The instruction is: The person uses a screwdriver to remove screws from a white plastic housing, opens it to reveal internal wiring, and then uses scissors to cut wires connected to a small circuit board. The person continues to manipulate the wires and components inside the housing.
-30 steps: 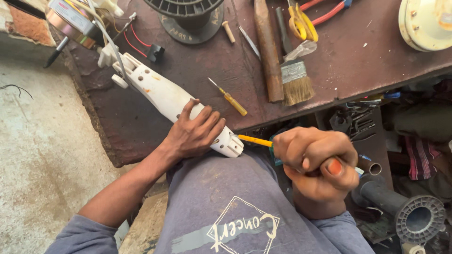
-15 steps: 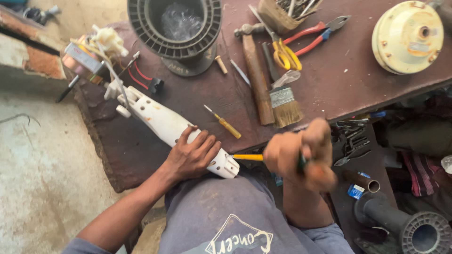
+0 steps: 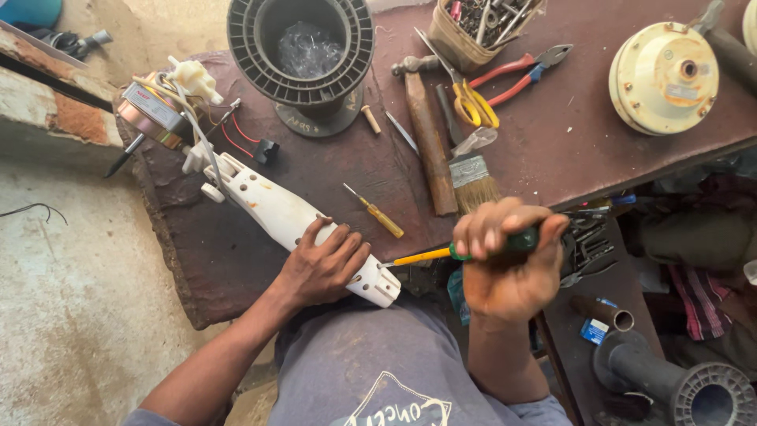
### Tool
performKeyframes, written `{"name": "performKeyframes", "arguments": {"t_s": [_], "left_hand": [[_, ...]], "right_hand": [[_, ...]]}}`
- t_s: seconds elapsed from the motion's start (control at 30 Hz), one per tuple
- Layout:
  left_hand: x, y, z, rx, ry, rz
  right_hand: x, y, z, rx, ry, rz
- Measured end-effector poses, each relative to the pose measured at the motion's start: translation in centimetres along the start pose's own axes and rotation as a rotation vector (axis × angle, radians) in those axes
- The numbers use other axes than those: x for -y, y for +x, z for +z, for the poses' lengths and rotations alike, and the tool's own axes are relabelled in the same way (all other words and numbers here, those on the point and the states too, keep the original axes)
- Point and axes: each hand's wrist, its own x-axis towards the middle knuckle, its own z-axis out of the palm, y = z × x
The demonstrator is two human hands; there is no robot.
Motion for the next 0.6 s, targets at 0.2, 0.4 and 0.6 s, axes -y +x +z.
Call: {"name": "performKeyframes", "arguments": {"t_s": [0.2,0.4,0.6], "left_hand": [[-0.1,-0.1,0.0,0.008,0.036,0.004],[-0.1,-0.6,0.2,0.042,0.027,0.012],[-0.1,-0.7,0.2,0.014,0.090,0.016]], "right_hand": [[-2.6,-1.7,-0.3,0.134,-0.273,-0.009],[-3.4,-5.0,-2.2,0.064,-0.695,0.096],[-3.0,-5.5,-2.3,0.202,-0.643,0.088]]}}
